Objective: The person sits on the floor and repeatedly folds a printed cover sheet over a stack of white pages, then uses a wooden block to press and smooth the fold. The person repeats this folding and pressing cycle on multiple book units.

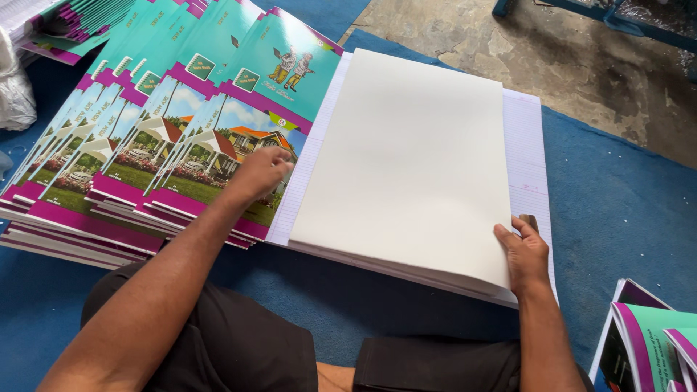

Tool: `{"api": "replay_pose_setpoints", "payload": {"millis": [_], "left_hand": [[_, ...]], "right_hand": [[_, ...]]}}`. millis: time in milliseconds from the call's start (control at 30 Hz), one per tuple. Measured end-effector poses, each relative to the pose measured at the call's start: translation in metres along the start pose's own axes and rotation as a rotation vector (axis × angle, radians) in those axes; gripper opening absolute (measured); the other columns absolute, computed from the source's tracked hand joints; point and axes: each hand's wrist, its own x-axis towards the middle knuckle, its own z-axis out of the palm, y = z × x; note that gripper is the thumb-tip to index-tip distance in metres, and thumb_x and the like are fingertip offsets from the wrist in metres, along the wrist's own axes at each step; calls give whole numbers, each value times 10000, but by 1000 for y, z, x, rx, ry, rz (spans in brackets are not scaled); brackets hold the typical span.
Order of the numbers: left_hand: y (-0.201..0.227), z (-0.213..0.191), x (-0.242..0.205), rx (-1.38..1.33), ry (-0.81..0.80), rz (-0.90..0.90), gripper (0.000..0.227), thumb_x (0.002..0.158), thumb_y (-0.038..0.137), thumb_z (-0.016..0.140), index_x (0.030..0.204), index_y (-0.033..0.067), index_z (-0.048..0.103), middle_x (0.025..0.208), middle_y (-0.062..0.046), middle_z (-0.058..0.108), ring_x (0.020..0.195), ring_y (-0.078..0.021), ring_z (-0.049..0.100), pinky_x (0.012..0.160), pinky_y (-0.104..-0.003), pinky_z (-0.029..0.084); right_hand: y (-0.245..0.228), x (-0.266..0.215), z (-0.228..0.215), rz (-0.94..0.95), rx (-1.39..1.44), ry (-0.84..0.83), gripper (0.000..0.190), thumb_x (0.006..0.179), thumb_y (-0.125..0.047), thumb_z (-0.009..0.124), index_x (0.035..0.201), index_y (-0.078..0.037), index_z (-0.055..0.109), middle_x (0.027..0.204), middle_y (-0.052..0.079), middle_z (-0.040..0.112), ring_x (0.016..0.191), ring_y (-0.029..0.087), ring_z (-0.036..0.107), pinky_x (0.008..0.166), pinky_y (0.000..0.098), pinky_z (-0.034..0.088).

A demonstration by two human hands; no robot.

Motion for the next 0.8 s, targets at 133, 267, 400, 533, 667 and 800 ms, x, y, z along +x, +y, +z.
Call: {"api": "replay_pose_setpoints", "payload": {"millis": [133,267,400,533,667,800], "left_hand": [[11,12,-9,-178,-146,-186,488,991,362,618,1344,26,590,1234,-137,658,1055,-242,670,842,-401,604],[16,20,-15,-465,-163,-167,475,967,276,644,1324,-35,607,1137,-149,696,962,-219,682,721,-363,617],[18,31,-13,-455,-117,-114,486,910,160,682,1343,-42,590,1056,-136,731,855,-185,724,672,-332,621],[17,43,-13,-384,-82,-93,472,884,112,710,1322,-39,620,984,-121,743,786,-179,721,653,-336,611],[21,60,-15,-357,-47,-84,458,847,87,735,1288,-7,657,933,-126,749,714,-180,708,625,-327,603],[27,80,-18,-303,10,-17,440,834,111,759,1261,28,693,924,-124,767,716,-164,720,660,-301,600]], "right_hand": [[6,7,-4,78,85,15,440,937,-127,676,1359,-24,606,1161,171,720,1028,195,720,860,263,605],[6,8,-5,118,142,-5,463,929,-118,671,1375,-20,589,1161,181,713,1015,197,724,830,263,617],[2,5,-6,99,78,-25,515,921,-134,679,1408,-7,569,1145,202,719,991,213,727,810,276,613],[-4,1,-9,37,-3,-30,539,900,-120,681,1414,-15,554,1125,218,736,967,227,736,797,287,615],[-16,-5,-18,-21,-103,7,488,905,-87,652,1391,-42,628,1146,207,729,938,235,726,766,305,611],[-28,-11,-24,-89,-170,27,468,925,-109,613,1390,-57,630,1204,208,710,980,249,712,790,338,607]]}}
